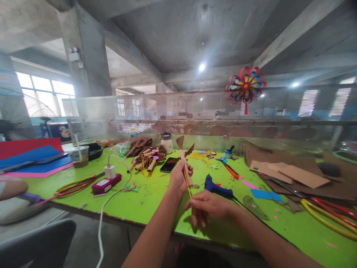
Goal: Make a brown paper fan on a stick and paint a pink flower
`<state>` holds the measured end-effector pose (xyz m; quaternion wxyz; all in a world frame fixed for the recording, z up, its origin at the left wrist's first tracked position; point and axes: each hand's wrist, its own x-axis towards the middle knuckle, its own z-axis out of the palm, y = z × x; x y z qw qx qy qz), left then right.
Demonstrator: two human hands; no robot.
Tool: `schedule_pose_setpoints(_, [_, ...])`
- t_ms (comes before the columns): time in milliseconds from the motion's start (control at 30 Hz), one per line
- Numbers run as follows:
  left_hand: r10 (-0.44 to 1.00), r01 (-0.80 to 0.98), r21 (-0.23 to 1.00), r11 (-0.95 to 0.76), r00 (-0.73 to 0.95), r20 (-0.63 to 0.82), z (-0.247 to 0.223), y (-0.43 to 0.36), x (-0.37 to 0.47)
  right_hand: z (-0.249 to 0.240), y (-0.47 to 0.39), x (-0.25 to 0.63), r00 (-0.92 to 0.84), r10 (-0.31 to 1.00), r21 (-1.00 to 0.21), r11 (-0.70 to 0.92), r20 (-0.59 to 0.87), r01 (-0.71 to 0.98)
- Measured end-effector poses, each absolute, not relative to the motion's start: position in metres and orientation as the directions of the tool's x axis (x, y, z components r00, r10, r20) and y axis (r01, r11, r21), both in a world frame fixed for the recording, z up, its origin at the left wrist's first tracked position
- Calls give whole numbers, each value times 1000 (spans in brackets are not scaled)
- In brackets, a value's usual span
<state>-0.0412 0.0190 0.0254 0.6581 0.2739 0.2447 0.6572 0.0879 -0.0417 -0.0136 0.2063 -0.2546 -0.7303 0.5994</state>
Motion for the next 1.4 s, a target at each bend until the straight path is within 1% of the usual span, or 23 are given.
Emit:
schedule_pose_setpoints(33, [999,-740,673,4,37,35,26,19,-43,-9,-46,89,-824,566,-967,196,-21,160])
schedule_pose_setpoints(100, [994,-759,650,40,99,54,28,17,-45,-1,-54,95,-912,401,-946,251,-89,203])
schedule_pose_setpoints(167, [981,-772,631,77,172,90,30,15,-48,8,-57,104,-961,237,-949,245,-139,198])
schedule_pose_setpoints(200, [973,-774,626,96,207,106,31,14,-49,11,-57,110,-973,185,-956,233,-139,180])
schedule_pose_setpoints(267, [956,-772,623,127,263,130,32,12,-50,18,-52,125,-985,146,-970,215,-87,117])
schedule_pose_setpoints(333, [942,-771,622,134,294,161,33,11,-51,23,-45,139,-970,237,-971,238,45,14])
schedule_pose_setpoints(367, [936,-771,623,130,304,180,33,11,-51,24,-42,146,-935,326,-966,253,139,-56])
schedule_pose_setpoints(433, [920,-764,633,125,329,215,33,10,-51,27,-36,154,-766,555,-939,286,325,-191])
schedule_pose_setpoints(467, [910,-756,642,128,348,227,34,10,-51,27,-33,155,-652,656,-924,300,380,-237])
schedule_pose_setpoints(500, [900,-746,652,134,368,236,34,9,-52,27,-31,154,-546,737,-917,303,399,-260])
schedule_pose_setpoints(533, [891,-738,661,139,385,241,34,9,-52,26,-29,152,-465,796,-919,295,387,-261])
schedule_pose_setpoints(600, [884,-727,673,139,397,246,34,8,-52,24,-26,143,-385,866,-943,247,318,-221])
schedule_pose_setpoints(667, [886,-714,688,126,393,245,33,8,-53,20,-24,133,-346,897,-956,214,274,-201])
schedule_pose_setpoints(733, [882,-699,706,111,397,254,33,7,-53,16,-24,123,-336,903,-959,213,267,-189])
schedule_pose_setpoints(867, [834,-688,718,103,453,315,32,4,-53,11,-28,111,-411,869,-961,241,275,-135])
schedule_pose_setpoints(967, [812,-677,729,105,482,331,32,3,-51,11,-31,108,-436,846,-952,272,306,-139])
schedule_pose_setpoints(1067, [823,-649,755,95,478,308,32,5,-49,13,-32,106,-382,852,-933,307,358,-189])
schedule_pose_setpoints(1167, [805,-612,785,94,511,302,30,7,-48,13,-32,103,-332,858,-916,330,392,-229])
schedule_pose_setpoints(1300, [760,-605,791,89,555,338,29,9,-47,12,-30,97,-284,875,-916,342,392,-208])
schedule_pose_setpoints(1400, [739,-600,795,91,575,350,28,9,-45,10,-29,93,-284,880,-923,344,380,-171])
